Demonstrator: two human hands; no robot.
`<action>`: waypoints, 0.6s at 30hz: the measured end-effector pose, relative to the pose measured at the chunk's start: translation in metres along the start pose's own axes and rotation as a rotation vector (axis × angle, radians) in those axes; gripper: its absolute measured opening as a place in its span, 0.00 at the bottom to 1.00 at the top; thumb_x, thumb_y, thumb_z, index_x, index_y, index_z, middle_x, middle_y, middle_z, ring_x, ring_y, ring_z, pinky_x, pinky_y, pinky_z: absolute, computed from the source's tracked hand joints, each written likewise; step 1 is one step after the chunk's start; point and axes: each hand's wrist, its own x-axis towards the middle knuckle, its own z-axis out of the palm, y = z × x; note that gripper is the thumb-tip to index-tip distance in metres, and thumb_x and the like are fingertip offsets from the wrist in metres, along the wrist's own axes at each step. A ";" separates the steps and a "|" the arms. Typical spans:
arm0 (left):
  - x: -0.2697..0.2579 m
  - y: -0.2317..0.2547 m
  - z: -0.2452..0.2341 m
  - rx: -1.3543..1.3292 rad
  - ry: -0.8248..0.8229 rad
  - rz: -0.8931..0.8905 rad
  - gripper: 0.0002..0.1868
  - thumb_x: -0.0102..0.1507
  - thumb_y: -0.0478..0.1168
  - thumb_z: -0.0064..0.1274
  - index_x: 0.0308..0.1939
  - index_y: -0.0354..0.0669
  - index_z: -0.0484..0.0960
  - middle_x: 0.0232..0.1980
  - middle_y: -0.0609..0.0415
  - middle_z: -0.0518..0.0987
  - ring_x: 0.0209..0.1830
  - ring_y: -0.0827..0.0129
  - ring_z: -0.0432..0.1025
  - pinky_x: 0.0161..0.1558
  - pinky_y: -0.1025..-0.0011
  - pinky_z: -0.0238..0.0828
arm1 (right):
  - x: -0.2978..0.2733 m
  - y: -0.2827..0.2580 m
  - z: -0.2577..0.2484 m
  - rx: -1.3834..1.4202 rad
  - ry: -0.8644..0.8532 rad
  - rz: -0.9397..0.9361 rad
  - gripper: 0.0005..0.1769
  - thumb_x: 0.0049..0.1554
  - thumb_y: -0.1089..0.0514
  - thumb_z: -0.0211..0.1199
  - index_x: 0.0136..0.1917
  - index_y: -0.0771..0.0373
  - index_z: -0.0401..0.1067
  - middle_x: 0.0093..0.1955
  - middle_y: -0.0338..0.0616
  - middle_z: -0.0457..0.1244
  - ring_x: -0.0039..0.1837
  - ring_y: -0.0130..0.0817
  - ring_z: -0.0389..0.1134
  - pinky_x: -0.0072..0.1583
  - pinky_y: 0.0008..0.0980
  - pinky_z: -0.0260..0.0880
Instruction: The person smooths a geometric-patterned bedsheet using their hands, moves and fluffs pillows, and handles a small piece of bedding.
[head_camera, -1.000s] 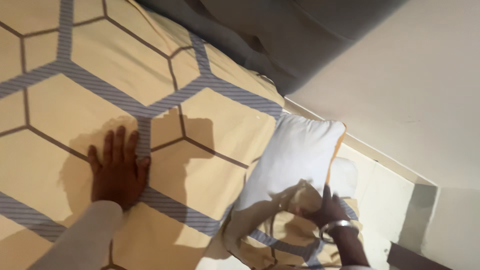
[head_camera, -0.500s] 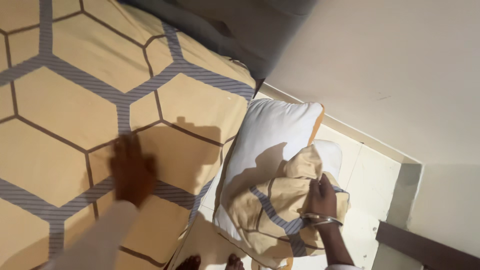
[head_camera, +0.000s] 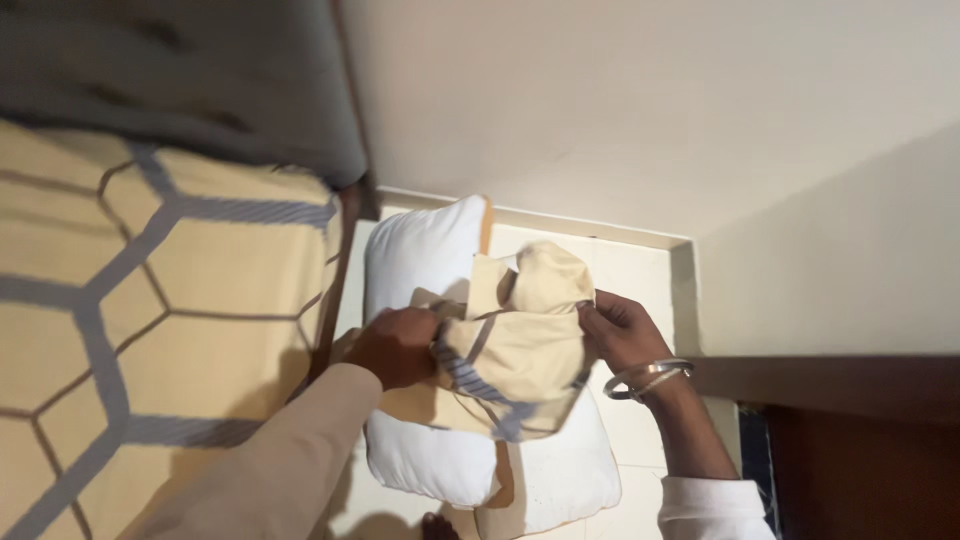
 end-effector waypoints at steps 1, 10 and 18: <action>0.006 0.005 -0.007 0.023 0.053 0.064 0.20 0.54 0.48 0.63 0.46 0.42 0.82 0.50 0.45 0.83 0.57 0.51 0.76 0.61 0.55 0.69 | -0.002 0.003 -0.011 -0.137 0.029 0.044 0.16 0.64 0.54 0.58 0.53 0.65 0.82 0.46 0.49 0.72 0.46 0.32 0.67 0.50 0.34 0.69; 0.018 0.050 -0.049 0.125 -0.278 -0.068 0.69 0.46 0.47 0.75 0.82 0.56 0.42 0.71 0.44 0.68 0.70 0.50 0.65 0.67 0.53 0.63 | -0.040 0.008 -0.026 0.336 0.097 -0.168 0.17 0.64 0.53 0.56 0.56 0.66 0.79 0.49 0.41 0.73 0.53 0.28 0.72 0.58 0.31 0.71; 0.066 0.234 -0.121 -0.646 -0.315 0.488 0.36 0.50 0.51 0.70 0.59 0.41 0.82 0.56 0.50 0.87 0.55 0.65 0.80 0.59 0.68 0.73 | -0.107 -0.067 -0.107 0.259 0.061 -0.382 0.19 0.54 0.55 0.69 0.57 0.65 0.76 0.46 0.41 0.72 0.48 0.27 0.72 0.52 0.29 0.74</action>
